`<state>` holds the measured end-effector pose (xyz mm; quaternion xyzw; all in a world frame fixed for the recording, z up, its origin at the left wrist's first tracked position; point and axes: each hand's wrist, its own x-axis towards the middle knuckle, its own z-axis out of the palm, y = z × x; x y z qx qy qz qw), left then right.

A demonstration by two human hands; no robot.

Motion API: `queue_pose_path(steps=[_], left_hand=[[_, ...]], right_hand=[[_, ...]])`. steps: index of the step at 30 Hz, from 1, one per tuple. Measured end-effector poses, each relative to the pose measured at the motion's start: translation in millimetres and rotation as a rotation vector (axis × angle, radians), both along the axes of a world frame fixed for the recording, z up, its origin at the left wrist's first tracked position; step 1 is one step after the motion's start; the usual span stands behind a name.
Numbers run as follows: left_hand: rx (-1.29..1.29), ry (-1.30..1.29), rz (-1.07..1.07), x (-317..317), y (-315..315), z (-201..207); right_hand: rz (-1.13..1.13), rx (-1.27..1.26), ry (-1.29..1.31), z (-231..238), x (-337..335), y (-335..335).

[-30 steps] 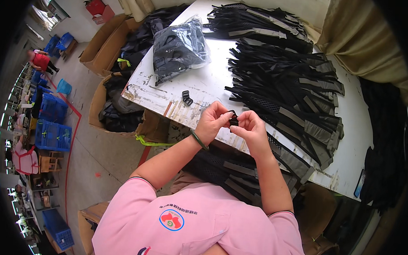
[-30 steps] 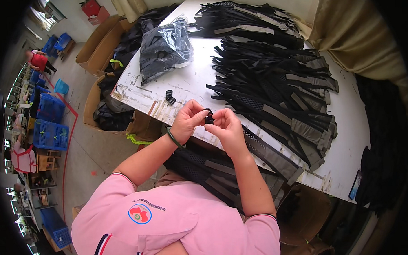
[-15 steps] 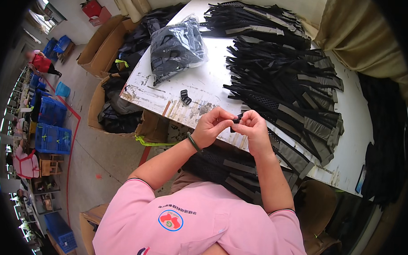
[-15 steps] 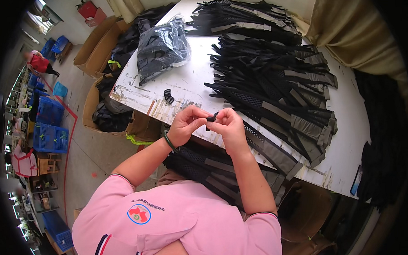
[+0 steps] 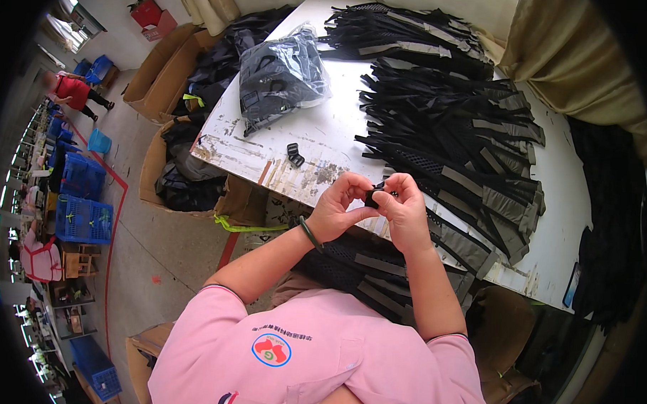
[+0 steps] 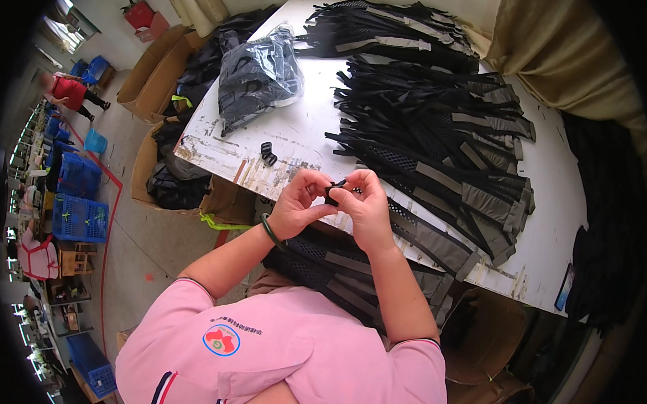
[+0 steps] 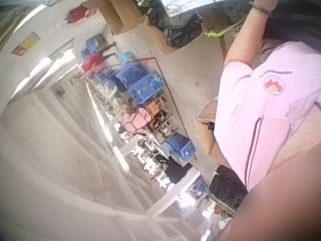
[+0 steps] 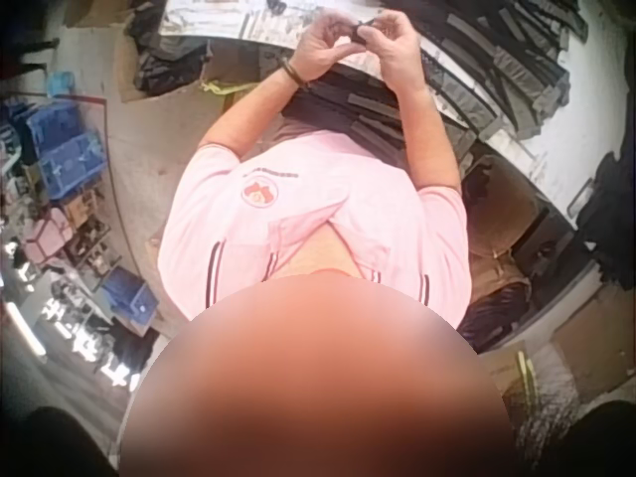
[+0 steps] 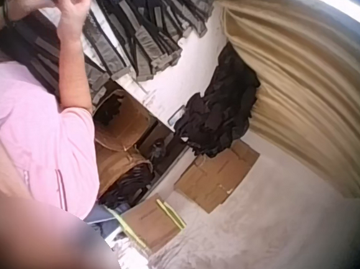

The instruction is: The recorder is assembling plastic buckles onto black mesh straps and organizing them on a workbench.

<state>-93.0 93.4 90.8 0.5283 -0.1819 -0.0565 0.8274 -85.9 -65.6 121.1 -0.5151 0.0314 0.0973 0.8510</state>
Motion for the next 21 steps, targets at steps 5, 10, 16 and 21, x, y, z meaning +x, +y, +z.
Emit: queue_pose_path(steps=[5, 10, 16, 21], left_hand=[[0.375, -0.339, 0.097, 13, 15, 7], [0.586, -0.487, 0.071, 7, 15, 12], [-0.204, 0.329, -0.172, -19, 20, 25], [-0.200, 0.712, 0.017, -52, 73, 6]], right_hand=[[0.226, -0.197, -0.086, 10, 9, -10], [0.236, -0.676, -0.267, 23, 13, -9], [0.241, -0.677, -0.345, 29, 14, -21], [0.977, -1.194, -0.141, -12, -24, -89]])
